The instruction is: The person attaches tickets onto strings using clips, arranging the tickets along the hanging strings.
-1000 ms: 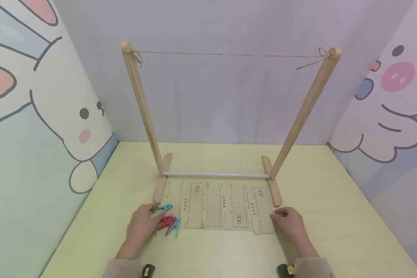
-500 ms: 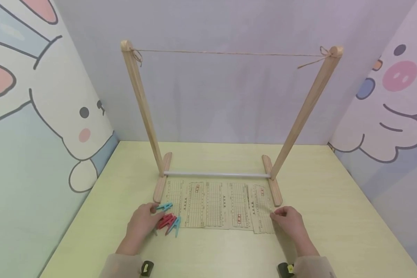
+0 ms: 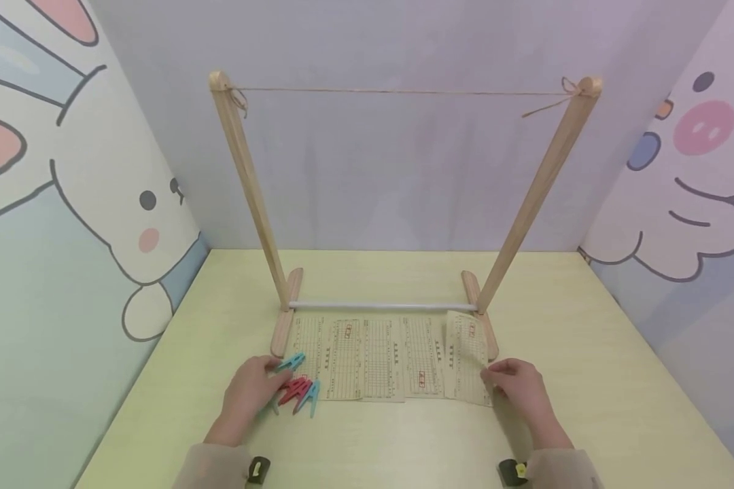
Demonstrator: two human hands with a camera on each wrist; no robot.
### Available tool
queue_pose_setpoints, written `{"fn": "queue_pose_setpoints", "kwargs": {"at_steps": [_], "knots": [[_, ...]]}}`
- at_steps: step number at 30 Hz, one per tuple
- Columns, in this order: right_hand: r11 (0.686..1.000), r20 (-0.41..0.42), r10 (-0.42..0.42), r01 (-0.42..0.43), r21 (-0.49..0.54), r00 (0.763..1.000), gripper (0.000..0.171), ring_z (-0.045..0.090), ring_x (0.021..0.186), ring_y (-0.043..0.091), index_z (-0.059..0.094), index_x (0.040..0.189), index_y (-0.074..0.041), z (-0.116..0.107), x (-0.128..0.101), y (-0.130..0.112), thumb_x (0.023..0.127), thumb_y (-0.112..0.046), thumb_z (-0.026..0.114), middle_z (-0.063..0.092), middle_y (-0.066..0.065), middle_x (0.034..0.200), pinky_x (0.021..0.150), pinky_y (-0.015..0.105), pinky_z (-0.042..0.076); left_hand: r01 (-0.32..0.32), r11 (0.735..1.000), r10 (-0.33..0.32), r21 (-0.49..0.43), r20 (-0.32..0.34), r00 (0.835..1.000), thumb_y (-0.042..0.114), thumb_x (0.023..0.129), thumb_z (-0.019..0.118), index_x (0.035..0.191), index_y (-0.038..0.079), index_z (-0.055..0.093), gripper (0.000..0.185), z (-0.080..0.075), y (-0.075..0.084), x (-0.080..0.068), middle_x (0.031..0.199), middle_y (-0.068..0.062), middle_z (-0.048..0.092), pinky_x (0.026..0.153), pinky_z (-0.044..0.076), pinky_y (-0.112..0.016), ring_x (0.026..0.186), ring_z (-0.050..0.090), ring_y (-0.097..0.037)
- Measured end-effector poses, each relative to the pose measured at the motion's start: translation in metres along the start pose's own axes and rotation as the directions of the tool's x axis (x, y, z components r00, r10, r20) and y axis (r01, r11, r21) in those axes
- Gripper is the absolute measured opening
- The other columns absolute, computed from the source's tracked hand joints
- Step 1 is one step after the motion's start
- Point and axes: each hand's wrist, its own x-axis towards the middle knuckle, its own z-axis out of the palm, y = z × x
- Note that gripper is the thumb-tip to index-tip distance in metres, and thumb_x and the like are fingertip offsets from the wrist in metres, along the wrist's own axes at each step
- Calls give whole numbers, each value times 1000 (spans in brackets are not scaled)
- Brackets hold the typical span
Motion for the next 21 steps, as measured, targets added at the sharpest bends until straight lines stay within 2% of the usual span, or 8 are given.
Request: {"fn": "queue_pose_setpoints", "kwargs": {"at_steps": [4,11,17,21], "knots": [[999,-8,-16,17,51,1000,31,64,77,11,66,107,6,-2,0,-1,89,-18,72,74,12,96,67,24,52,8,998,-8,-61,1,1000,41,91,67,117,1,68,48,-3,1,-1,114,-18,69,71,53,-39,86,60,-22],[990,-8,-56,56,131,998,43,67,70,11,58,125,13,-4,0,-3,90,-10,69,76,14,93,63,25,54,2,986,-5,-170,-21,1000,43,93,63,121,2,66,50,-10,5,-1,116,-16,69,82,56,-44,97,65,-26],[980,-5,-81,80,183,997,42,66,68,12,56,125,15,-8,-1,-5,90,-6,68,75,12,90,63,26,56,-93,977,70,-192,-120,990,36,94,62,122,2,66,44,-17,16,-2,116,-18,70,86,55,-46,103,65,-30],[972,-9,-83,83,220,996,39,65,67,11,58,121,14,-10,-2,-7,91,-9,69,74,7,87,65,25,57,-126,963,92,-239,-148,985,36,95,64,123,4,66,43,-24,24,-5,113,-15,71,78,55,-36,98,66,-26]]}}
